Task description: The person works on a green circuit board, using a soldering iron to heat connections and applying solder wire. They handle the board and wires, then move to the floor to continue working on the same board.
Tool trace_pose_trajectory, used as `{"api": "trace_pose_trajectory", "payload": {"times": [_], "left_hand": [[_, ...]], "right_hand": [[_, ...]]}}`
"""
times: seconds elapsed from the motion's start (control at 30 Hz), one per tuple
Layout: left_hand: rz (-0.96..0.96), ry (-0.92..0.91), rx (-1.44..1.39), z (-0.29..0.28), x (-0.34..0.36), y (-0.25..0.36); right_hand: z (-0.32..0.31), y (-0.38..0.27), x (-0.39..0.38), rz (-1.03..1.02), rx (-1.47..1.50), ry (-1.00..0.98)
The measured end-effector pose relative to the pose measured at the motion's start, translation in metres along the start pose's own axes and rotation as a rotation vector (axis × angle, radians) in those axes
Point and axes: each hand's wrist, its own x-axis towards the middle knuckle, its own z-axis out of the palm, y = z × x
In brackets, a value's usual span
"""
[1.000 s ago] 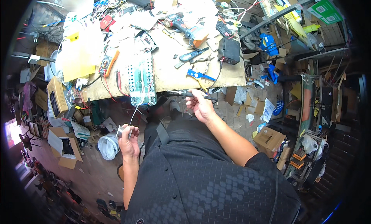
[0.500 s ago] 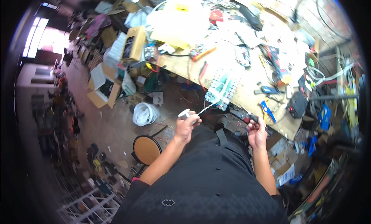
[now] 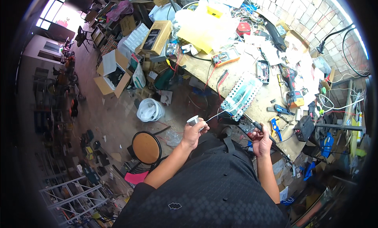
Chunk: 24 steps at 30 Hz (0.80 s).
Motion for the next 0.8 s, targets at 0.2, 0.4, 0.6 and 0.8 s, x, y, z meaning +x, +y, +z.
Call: {"api": "trace_pose_trajectory", "payload": {"times": [0.2, 0.4, 0.6, 0.8], "left_hand": [[0.001, -0.011, -0.009, -0.002, -0.002, 0.002], [-0.013, -0.016, 0.007, 0.005, -0.005, 0.005], [-0.018, -0.044, 0.017, 0.008, -0.002, 0.002], [-0.028, -0.052, 0.028, 0.013, -0.003, 0.002]], "right_hand": [[0.006, 0.003, -0.002, 0.002, -0.021, -0.012], [0.001, 0.003, -0.005, -0.009, -0.011, -0.015], [-0.005, 0.002, -0.007, -0.012, 0.005, 0.009], [-0.010, 0.001, -0.009, -0.024, 0.023, 0.011]]}}
